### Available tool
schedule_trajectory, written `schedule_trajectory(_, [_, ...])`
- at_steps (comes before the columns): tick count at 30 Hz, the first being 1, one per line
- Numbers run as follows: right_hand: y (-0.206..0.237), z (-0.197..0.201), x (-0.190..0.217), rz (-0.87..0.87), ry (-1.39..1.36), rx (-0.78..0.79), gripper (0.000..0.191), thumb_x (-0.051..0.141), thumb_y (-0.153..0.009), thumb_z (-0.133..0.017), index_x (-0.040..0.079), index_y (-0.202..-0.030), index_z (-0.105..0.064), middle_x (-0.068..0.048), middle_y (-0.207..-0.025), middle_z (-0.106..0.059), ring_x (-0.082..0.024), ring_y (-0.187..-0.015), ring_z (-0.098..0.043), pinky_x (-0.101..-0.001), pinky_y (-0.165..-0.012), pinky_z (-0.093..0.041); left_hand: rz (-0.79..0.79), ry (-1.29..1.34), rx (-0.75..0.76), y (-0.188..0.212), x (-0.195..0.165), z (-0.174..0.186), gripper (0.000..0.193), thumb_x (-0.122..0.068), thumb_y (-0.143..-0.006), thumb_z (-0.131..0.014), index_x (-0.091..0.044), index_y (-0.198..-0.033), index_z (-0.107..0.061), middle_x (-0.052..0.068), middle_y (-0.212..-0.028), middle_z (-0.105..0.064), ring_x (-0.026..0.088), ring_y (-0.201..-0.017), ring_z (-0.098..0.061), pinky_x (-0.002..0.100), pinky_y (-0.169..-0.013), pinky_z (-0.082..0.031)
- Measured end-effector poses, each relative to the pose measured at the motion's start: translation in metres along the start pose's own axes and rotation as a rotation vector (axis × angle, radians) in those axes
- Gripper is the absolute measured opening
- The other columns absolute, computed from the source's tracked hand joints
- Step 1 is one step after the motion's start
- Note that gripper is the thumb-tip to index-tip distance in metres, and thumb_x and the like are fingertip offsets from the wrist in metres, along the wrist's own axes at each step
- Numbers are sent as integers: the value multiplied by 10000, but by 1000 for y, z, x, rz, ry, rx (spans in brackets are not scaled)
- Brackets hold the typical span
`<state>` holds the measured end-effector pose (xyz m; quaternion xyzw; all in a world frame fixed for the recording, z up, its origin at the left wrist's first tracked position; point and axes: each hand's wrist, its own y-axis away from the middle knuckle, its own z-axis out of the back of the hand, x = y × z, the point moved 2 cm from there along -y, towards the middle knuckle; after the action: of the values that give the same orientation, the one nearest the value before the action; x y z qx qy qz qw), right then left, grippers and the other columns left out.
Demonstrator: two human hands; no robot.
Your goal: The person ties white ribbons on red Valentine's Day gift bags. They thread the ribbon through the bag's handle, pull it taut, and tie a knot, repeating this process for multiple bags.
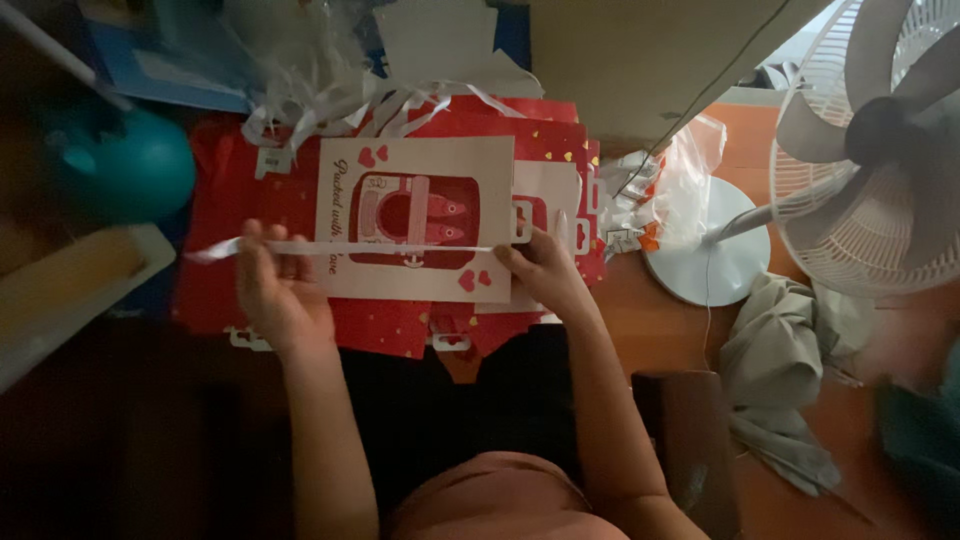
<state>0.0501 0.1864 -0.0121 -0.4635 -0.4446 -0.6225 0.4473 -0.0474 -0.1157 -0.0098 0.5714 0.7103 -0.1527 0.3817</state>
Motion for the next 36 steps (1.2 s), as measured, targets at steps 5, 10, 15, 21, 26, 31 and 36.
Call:
schedule_trajectory(5, [-2, -2, 6, 18, -149, 4, 425, 76, -971, -642, 9, -1374, -522, -34, -1087, -684, -113, -981, -694, -299, -850, -610, -133, -56, 8, -2, -4, 3, 531, -349, -1041, -695, -66, -1470, -562, 5, -1024, -666, 82, -930, -639, 232, -848, -587])
schedule_trajectory(10, [4, -4, 12, 21, -203, 6, 498, 14, -998, -606, 25, -1476, -470, -33, -1117, -637, -111, -974, -664, -307, -811, -581, -152, 21, 6, -11, -13, -11, 666, -415, -1028, -713, -49, -1548, -516, -17, -879, -586, 51, -739, -541, 211, -681, -491])
schedule_trajectory(15, [4, -4, 11, 87, -117, -3, 552, -4, -998, -614, 40, -1526, -458, -46, -1182, -661, -109, -993, -664, -298, -852, -582, -321, -377, -34, 7, -11, -31, 612, -557, -978, -632, -72, -1350, -673, -62, -692, -480, 29, -530, -391, 215, -422, -341])
schedule_trajectory(21, [4, -2, 7, 178, -77, 57, 601, -31, -1019, -577, 49, -1592, -412, -49, -1244, -619, -91, -996, -599, -277, -864, -548, -258, -889, 587, 42, 43, -86, 376, -395, -1056, -638, -40, -966, -726, 31, -765, -662, 93, -596, -586, 331, -550, -462])
schedule_trajectory(26, [5, -2, 7, 156, -182, 90, 637, -47, -994, -553, 62, -1593, -366, -37, -1313, -610, -89, -1097, -620, -267, -937, -555, -374, -1039, 959, 64, 51, -117, 262, -285, -1055, -607, -55, -1022, -727, 68, -892, -748, 161, -765, -709, 341, -658, -559])
schedule_trajectory(31, [5, -2, 8, 120, -151, 100, 640, -39, -1008, -552, 72, -1610, -365, -51, -1286, -612, -102, -1043, -607, -276, -877, -550, -281, -1297, 956, 60, 51, -125, 249, -264, -1043, -611, -45, -968, -701, 105, -831, -715, 222, -692, -694, 368, -635, -527])
schedule_trajectory(36, [6, -3, 9, 128, -226, 112, 650, -54, -1005, -558, 60, -1612, -355, -49, -1367, -583, -98, -1106, -605, -273, -940, -540, -371, -1258, 959, 57, 56, -124, 244, -266, -1039, -596, -48, -989, -693, 99, -865, -731, 220, -725, -704, 375, -631, -531])
